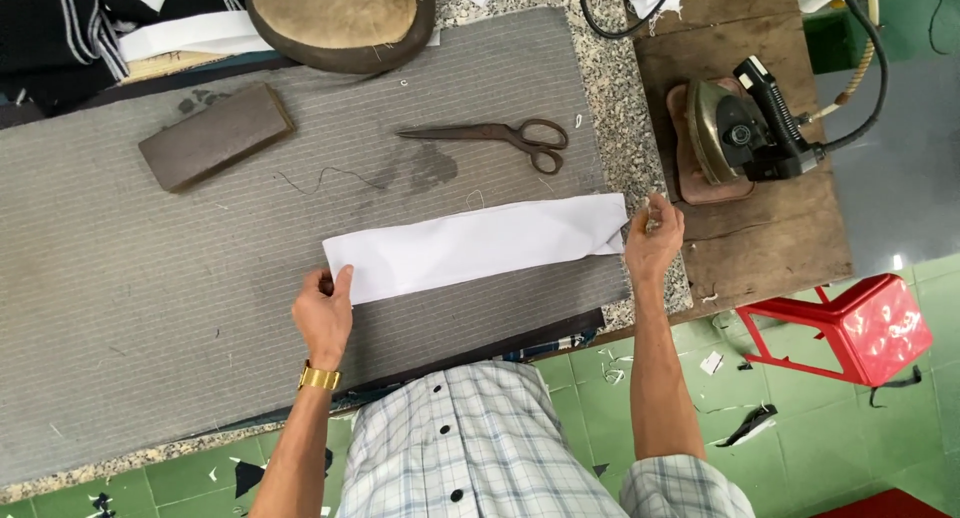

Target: The person irons a long white fabric strip on a workbench, then uses shears to trim the edges and cut the strip into smaller rectangular pieces. The person folds the fabric and places the cut pieces into a red basket.

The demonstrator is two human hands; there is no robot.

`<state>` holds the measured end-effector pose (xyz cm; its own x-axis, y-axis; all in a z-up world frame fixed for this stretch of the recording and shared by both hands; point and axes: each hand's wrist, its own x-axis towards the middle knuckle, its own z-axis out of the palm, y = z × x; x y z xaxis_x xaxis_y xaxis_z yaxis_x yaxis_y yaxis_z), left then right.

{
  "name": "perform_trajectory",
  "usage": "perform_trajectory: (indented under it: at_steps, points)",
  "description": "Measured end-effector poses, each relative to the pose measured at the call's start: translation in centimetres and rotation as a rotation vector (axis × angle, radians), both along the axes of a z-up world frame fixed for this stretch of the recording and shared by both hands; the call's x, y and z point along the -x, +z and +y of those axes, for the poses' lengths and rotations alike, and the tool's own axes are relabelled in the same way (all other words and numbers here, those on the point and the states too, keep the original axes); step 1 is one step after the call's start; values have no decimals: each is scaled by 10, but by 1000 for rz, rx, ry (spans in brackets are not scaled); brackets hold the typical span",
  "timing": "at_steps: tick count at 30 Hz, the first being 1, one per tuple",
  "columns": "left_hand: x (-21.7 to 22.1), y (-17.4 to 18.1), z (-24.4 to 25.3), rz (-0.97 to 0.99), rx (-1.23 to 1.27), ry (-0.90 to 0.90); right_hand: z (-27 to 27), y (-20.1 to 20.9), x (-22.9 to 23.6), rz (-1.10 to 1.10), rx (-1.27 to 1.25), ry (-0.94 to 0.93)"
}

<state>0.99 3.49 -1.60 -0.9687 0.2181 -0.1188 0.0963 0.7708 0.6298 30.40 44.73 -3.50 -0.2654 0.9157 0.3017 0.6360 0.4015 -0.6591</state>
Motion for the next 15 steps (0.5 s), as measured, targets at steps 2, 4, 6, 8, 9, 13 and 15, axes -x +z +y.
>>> perform_trajectory:
  at_steps: [2, 4, 6, 8, 9, 13, 15]
  points:
    - [0, -5, -4, -63, -40, 20, -2, 8, 9, 3, -16, 22]
    - [2, -10, -4, -118, -79, 50, -10, 19, 25, 12, -31, 53]
    - [5, -15, -8, -144, -200, 47, -28, 33, 53, 69, -63, 274]
    - [8, -12, -8, -162, -283, 35, -62, 56, 91, 104, -31, 458]
    - [11, -10, -8, -186, -368, 0, -80, 67, 109, 132, -2, 619]
    - [24, 30, -3, -217, -488, -49, -150, 117, 192, 207, 21, 1026]
    - [29, 62, 2, -371, -598, -242, -178, 142, 226, 88, 84, 1303]
